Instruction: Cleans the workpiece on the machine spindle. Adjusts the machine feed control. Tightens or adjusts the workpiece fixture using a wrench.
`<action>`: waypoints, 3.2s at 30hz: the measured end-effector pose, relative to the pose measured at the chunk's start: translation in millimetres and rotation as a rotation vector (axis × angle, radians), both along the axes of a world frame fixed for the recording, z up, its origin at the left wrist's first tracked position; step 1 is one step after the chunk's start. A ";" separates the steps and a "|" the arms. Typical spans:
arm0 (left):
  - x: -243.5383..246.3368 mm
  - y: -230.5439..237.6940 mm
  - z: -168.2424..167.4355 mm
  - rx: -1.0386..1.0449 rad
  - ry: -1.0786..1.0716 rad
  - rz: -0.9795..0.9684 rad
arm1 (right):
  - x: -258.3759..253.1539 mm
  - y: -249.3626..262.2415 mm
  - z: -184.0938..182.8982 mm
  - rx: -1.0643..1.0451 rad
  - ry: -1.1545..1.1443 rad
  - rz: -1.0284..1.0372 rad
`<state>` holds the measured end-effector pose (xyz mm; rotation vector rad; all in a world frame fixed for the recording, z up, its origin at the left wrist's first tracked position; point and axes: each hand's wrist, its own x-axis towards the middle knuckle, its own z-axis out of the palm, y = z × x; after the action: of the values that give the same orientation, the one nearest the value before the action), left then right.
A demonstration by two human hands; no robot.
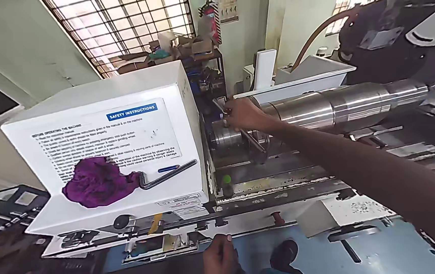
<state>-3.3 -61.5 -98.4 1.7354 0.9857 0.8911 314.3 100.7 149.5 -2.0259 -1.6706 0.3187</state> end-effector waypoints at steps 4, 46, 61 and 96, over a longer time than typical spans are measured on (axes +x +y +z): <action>0.9 -2.6 -1.2 0.013 0.021 0.019 | -2.0 -30.8 -22.6 0.116 0.159 -0.067; 270.4 212.7 123.7 0.763 -0.449 0.306 | -40.6 -113.4 -82.3 0.468 0.104 0.085; 277.8 219.5 124.3 0.804 -0.526 0.348 | -12.2 -83.9 -76.3 0.776 -0.451 1.652; 285.3 223.9 124.0 0.753 -0.608 0.366 | -12.0 -71.7 -85.7 1.259 0.006 1.753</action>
<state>282.0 162.4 25.6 1.6861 0.5806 2.0812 302.4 29.0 63.8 0.5392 -2.2101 -0.2057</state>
